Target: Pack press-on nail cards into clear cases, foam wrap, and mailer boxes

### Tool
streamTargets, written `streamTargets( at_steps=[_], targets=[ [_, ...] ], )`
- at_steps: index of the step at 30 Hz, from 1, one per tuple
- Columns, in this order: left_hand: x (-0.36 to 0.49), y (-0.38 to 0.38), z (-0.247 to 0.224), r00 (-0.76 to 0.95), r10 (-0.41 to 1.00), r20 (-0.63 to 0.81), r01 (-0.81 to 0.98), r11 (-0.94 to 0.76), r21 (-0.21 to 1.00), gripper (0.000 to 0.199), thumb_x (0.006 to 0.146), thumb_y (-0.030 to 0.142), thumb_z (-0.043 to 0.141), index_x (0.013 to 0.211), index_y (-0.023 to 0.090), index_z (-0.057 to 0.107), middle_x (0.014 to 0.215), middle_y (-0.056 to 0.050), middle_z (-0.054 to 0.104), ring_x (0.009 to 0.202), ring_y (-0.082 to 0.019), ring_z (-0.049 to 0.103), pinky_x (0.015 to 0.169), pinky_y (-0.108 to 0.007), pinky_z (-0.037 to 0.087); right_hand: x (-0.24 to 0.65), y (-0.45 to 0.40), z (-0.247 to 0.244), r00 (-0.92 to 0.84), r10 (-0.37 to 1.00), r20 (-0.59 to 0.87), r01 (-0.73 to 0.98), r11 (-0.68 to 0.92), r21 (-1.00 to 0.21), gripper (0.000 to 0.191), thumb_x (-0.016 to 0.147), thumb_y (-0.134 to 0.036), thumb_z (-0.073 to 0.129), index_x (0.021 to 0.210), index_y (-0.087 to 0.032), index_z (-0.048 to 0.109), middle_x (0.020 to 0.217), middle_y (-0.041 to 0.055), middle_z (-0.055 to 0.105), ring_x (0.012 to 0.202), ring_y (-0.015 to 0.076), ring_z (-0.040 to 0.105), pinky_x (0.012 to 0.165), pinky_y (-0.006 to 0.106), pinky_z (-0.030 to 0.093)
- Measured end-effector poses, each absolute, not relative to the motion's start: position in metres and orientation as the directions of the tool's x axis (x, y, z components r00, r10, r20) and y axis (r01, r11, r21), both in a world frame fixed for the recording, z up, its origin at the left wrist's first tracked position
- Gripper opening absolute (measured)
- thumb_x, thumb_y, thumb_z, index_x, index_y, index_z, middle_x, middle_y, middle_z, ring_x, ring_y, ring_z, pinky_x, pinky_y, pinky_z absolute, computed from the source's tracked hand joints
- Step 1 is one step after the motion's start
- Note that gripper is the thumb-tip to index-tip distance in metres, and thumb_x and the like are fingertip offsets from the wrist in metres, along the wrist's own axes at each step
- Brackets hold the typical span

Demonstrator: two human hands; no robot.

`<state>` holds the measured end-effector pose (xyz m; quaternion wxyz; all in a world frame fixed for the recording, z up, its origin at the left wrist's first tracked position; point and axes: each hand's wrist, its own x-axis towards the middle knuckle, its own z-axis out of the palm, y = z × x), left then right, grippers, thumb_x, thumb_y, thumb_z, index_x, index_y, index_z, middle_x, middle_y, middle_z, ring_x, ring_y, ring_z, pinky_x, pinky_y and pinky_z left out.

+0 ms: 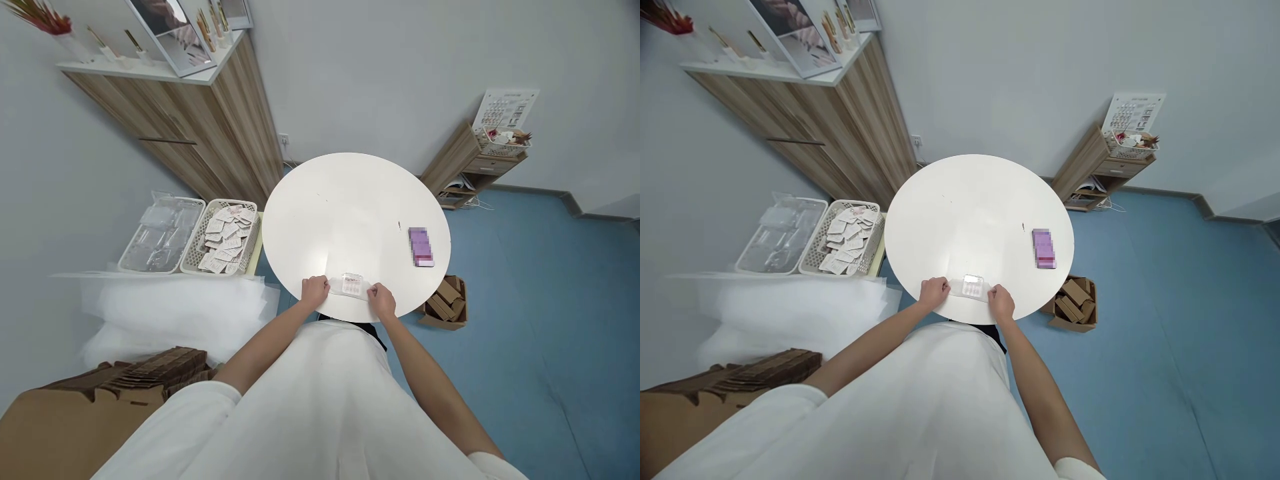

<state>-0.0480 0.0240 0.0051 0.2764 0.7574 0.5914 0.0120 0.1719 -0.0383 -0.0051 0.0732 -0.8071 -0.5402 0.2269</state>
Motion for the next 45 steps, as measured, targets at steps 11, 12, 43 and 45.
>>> streamTargets(
  at_steps=[11,12,43,45],
  targets=[
    [-0.040,0.023,0.001,0.605,0.793,-0.075,0.746,-0.531,0.402,0.046,0.073,-0.001,0.037,0.106,0.027,0.052,0.126,-0.004,0.045,0.121,-0.021,0.034,0.094,-0.040,0.026,0.155,-0.038,-0.003,-0.155,0.987,-0.045,0.971,0.144,-0.189,0.031,0.075,-0.001,0.039,0.093,-0.020,0.054,0.132,0.0100,0.043,0.125,0.0251,0.030,0.097,0.047,0.022],
    [-0.040,0.024,0.001,0.632,0.771,-0.078,0.725,-0.552,0.412,0.045,0.072,-0.002,0.037,0.102,0.026,0.054,0.126,-0.004,0.045,0.122,-0.021,0.033,0.095,-0.040,0.026,0.156,-0.038,-0.002,-0.170,0.984,-0.049,0.968,0.157,-0.196,0.029,0.075,-0.002,0.040,0.093,-0.020,0.054,0.133,0.0098,0.042,0.127,0.0249,0.029,0.098,0.047,0.021],
    [-0.027,0.036,0.026,0.736,0.578,-0.352,0.625,-0.379,0.683,0.032,0.070,0.042,0.050,0.089,0.020,0.062,0.102,-0.006,0.060,0.093,-0.022,0.055,0.078,-0.029,0.042,0.169,-0.042,0.033,-0.223,0.938,-0.265,0.846,0.051,-0.530,0.027,0.085,-0.039,0.039,0.088,-0.018,0.056,0.095,0.0071,0.056,0.086,0.0173,0.052,0.072,0.027,0.038],
    [-0.030,0.046,0.025,0.713,0.555,-0.428,0.655,-0.309,0.690,0.031,0.068,0.035,0.052,0.094,0.020,0.061,0.100,-0.004,0.061,0.090,-0.020,0.057,0.075,-0.026,0.043,0.170,-0.036,0.030,-0.187,0.930,-0.317,0.847,-0.011,-0.532,0.029,0.085,-0.040,0.037,0.087,-0.019,0.057,0.090,0.0063,0.057,0.081,0.0168,0.053,0.070,0.027,0.039]
  ],
)
